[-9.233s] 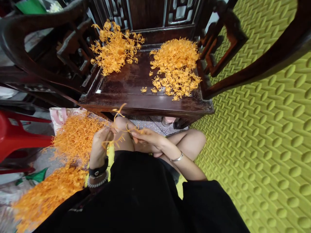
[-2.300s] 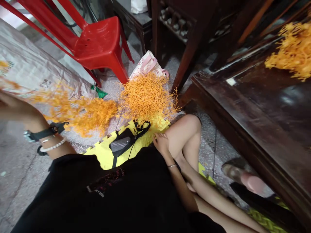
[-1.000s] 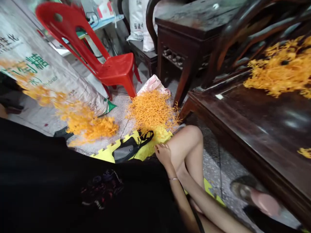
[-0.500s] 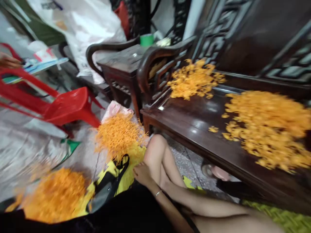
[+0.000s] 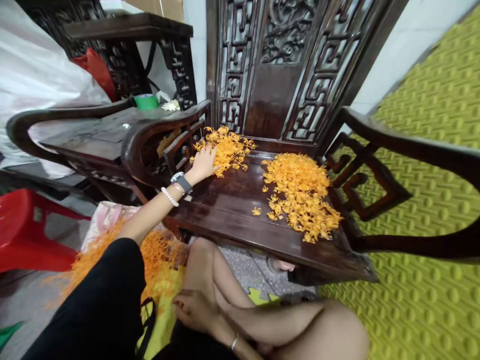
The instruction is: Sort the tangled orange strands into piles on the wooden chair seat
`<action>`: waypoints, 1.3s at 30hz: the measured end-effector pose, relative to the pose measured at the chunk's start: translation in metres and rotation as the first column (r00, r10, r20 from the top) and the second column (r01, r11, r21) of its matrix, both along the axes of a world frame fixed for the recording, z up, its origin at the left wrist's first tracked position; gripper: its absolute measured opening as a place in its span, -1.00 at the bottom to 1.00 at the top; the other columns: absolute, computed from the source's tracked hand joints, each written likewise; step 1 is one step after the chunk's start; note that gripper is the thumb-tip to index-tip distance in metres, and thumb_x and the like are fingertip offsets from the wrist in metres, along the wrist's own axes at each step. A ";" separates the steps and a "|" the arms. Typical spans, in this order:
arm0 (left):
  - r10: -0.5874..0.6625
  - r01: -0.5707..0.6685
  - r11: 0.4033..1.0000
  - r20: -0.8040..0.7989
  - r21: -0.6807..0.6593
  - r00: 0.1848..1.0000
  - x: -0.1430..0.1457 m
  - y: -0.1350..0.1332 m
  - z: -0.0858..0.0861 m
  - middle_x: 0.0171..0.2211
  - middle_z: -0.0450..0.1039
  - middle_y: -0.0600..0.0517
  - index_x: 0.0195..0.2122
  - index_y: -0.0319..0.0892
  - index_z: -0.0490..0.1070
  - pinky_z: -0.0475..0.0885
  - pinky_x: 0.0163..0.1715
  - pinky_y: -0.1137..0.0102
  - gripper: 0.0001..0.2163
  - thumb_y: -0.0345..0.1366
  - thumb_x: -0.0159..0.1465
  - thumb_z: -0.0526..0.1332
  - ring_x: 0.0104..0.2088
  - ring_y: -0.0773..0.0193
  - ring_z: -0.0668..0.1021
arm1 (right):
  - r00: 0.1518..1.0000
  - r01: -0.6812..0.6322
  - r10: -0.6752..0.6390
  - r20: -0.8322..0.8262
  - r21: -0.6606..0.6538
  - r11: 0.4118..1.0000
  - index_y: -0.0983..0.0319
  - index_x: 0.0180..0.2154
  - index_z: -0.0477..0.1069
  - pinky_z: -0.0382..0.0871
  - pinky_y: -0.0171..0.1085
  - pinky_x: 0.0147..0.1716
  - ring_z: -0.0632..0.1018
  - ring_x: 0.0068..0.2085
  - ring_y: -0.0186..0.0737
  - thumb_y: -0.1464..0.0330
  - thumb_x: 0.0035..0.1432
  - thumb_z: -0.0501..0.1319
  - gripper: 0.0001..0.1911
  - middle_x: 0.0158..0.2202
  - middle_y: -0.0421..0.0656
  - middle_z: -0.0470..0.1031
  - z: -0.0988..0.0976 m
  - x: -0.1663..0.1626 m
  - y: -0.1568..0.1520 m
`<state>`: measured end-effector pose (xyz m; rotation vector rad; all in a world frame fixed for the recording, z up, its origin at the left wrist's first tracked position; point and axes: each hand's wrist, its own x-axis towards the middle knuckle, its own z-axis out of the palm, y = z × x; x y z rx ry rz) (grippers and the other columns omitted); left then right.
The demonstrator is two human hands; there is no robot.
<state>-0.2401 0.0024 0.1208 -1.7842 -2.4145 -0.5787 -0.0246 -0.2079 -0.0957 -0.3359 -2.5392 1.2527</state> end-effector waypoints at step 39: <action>-0.589 -0.594 0.510 0.756 0.622 0.286 0.024 -0.213 0.034 -0.70 -0.03 0.15 -0.69 -0.16 0.03 0.18 -0.60 0.47 -0.54 -0.13 0.21 0.23 -0.63 0.40 0.13 | 0.798 0.595 -0.557 -0.230 0.441 0.671 0.57 0.12 0.20 -0.27 0.42 0.15 -0.05 0.29 0.48 0.12 -0.04 0.36 -0.15 0.21 0.44 0.05 0.170 -0.211 0.351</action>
